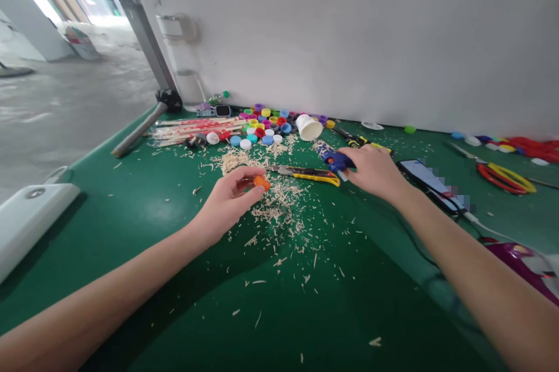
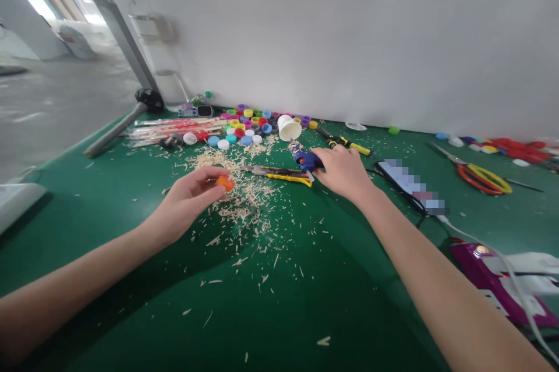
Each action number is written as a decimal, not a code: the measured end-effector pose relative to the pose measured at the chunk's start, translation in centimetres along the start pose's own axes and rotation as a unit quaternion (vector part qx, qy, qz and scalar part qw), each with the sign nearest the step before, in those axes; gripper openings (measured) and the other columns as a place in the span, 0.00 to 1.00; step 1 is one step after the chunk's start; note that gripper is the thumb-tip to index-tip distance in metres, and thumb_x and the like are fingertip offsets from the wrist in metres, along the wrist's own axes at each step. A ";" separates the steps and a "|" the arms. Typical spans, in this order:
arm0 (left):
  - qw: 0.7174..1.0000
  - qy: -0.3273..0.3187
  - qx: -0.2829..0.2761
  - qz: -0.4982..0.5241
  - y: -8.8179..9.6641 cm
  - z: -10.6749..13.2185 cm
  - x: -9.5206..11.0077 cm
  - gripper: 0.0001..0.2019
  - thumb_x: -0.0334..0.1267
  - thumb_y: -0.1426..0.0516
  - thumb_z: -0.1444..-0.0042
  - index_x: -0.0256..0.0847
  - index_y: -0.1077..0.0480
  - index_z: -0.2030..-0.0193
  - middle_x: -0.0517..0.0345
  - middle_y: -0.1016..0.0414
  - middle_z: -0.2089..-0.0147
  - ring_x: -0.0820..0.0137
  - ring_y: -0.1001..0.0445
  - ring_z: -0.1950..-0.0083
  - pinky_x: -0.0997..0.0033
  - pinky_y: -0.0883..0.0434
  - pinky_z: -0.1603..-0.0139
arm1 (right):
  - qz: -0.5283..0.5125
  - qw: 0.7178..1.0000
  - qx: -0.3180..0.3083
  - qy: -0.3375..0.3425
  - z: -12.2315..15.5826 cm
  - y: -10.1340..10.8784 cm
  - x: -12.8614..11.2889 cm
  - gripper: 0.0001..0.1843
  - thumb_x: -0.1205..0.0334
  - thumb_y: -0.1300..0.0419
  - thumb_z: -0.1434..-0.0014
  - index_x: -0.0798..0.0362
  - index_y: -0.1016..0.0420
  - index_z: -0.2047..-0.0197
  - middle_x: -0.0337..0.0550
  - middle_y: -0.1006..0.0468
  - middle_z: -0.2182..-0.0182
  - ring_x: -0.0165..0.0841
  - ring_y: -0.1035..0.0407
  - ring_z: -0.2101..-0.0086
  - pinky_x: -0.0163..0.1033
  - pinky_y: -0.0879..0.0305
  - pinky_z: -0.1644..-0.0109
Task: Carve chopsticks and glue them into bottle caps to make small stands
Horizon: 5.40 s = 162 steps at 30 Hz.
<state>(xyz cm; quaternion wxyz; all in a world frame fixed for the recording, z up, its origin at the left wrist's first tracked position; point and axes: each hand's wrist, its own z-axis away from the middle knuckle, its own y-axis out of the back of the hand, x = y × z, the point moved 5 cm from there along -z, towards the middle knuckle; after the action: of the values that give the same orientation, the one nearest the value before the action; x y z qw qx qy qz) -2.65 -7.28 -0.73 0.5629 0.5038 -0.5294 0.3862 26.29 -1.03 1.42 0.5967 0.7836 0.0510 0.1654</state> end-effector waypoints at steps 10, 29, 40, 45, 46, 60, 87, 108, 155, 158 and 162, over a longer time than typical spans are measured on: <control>0.999 -0.010 -0.013 -0.037 -0.1 0.1 1.0 0.12 0.43 0.41 0.45 0.44 0.30 0.54 0.52 0.24 0.54 0.65 0.25 0.53 0.65 0.27 0.57 | -0.013 0.999 -0.044 -0.010 -5.4 -3.6 2.4 0.22 0.56 0.49 0.42 0.48 0.30 0.45 0.52 0.22 0.53 0.50 0.36 0.53 0.50 0.46 0.56; 0.955 -0.107 -0.013 -0.275 0.8 0.4 1.6 0.21 0.41 0.44 0.42 0.49 0.38 0.42 0.53 0.29 0.47 0.64 0.29 0.50 0.62 0.30 0.50 | -0.108 0.989 -0.040 -0.094 -8.7 -3.3 1.7 0.32 0.48 0.47 0.44 0.52 0.36 0.38 0.53 0.29 0.45 0.52 0.37 0.49 0.52 0.40 0.53; 0.883 -0.094 0.040 -0.458 7.7 -4.8 0.9 0.23 0.46 0.43 0.45 0.44 0.37 0.43 0.49 0.23 0.53 0.56 0.26 0.51 0.57 0.32 0.52 | -0.097 0.989 -0.022 0.105 -1.0 -0.4 -6.1 0.22 0.45 0.52 0.36 0.51 0.25 0.57 0.49 0.24 0.59 0.44 0.35 0.59 0.48 0.40 0.60; 0.867 -0.092 0.083 -0.483 10.9 -7.7 0.3 0.21 0.48 0.42 0.47 0.43 0.34 0.48 0.47 0.23 0.54 0.54 0.25 0.52 0.56 0.32 0.53 | -0.115 0.990 0.003 0.075 -0.7 -0.8 -6.0 0.15 0.49 0.47 0.37 0.51 0.30 0.65 0.48 0.25 0.62 0.42 0.34 0.61 0.46 0.41 0.62; 0.868 -0.091 0.094 -0.479 11.4 -8.0 0.2 0.21 0.49 0.42 0.48 0.43 0.34 0.49 0.47 0.23 0.54 0.54 0.25 0.53 0.56 0.31 0.53 | -0.127 0.989 0.007 0.072 -0.4 -0.7 -6.0 0.14 0.50 0.47 0.37 0.51 0.31 0.64 0.48 0.25 0.62 0.41 0.34 0.62 0.46 0.41 0.62; 0.895 -0.091 0.133 -0.417 11.0 -9.0 -0.6 0.18 0.45 0.41 0.49 0.42 0.33 0.53 0.48 0.23 0.56 0.59 0.25 0.55 0.59 0.31 0.51 | -0.692 0.676 -0.032 -0.250 5.1 -0.8 -3.6 0.20 0.47 0.34 0.49 0.51 0.30 0.59 0.36 0.34 0.76 0.24 0.43 0.80 0.31 0.52 0.86; 0.861 -0.104 0.105 -0.487 10.2 -8.2 -2.4 0.20 0.41 0.44 0.48 0.40 0.33 0.48 0.49 0.23 0.51 0.59 0.26 0.49 0.57 0.31 0.44 | -0.725 0.639 -0.059 -0.250 5.1 -1.3 -4.6 0.11 0.55 0.39 0.41 0.51 0.35 0.66 0.33 0.37 0.79 0.20 0.52 0.82 0.31 0.61 0.82; 0.791 -0.134 0.093 -0.590 10.0 -7.9 -2.0 0.19 0.40 0.48 0.44 0.41 0.35 0.45 0.48 0.29 0.43 0.55 0.35 0.39 0.52 0.36 0.39 | -0.719 0.632 -0.029 -0.289 5.3 -1.9 -4.5 0.17 0.48 0.37 0.45 0.54 0.30 0.72 0.34 0.40 0.84 0.19 0.54 0.84 0.31 0.64 0.84; 0.784 -0.105 0.082 -0.607 9.4 -7.6 -2.0 0.21 0.42 0.48 0.43 0.41 0.37 0.44 0.47 0.28 0.46 0.54 0.34 0.41 0.52 0.36 0.41 | -0.738 0.607 -0.075 -0.285 5.5 -2.3 -5.6 0.17 0.48 0.37 0.45 0.55 0.29 0.66 0.37 0.37 0.75 0.20 0.53 0.81 0.32 0.63 0.83; 0.784 -0.106 0.080 -0.606 9.4 -7.6 -2.1 0.21 0.43 0.48 0.43 0.41 0.37 0.43 0.46 0.29 0.46 0.54 0.35 0.40 0.52 0.36 0.40 | -0.734 0.613 -0.080 -0.282 5.4 -2.4 -5.6 0.15 0.50 0.37 0.45 0.54 0.29 0.66 0.38 0.36 0.74 0.21 0.52 0.80 0.32 0.62 0.83; 0.784 -0.106 0.079 -0.607 9.5 -7.7 -2.1 0.21 0.43 0.49 0.43 0.41 0.37 0.43 0.47 0.29 0.45 0.54 0.35 0.40 0.53 0.36 0.40 | -0.734 0.618 -0.103 -0.260 5.5 -2.3 -5.9 0.14 0.51 0.38 0.43 0.54 0.32 0.68 0.38 0.37 0.73 0.21 0.52 0.79 0.31 0.61 0.82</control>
<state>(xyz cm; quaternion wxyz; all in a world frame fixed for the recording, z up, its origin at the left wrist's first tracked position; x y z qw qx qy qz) -10.54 2.25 -0.82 0.5791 0.8018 -0.1387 -0.0503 22.79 -7.03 -3.20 0.5844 0.4288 0.4348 -0.5343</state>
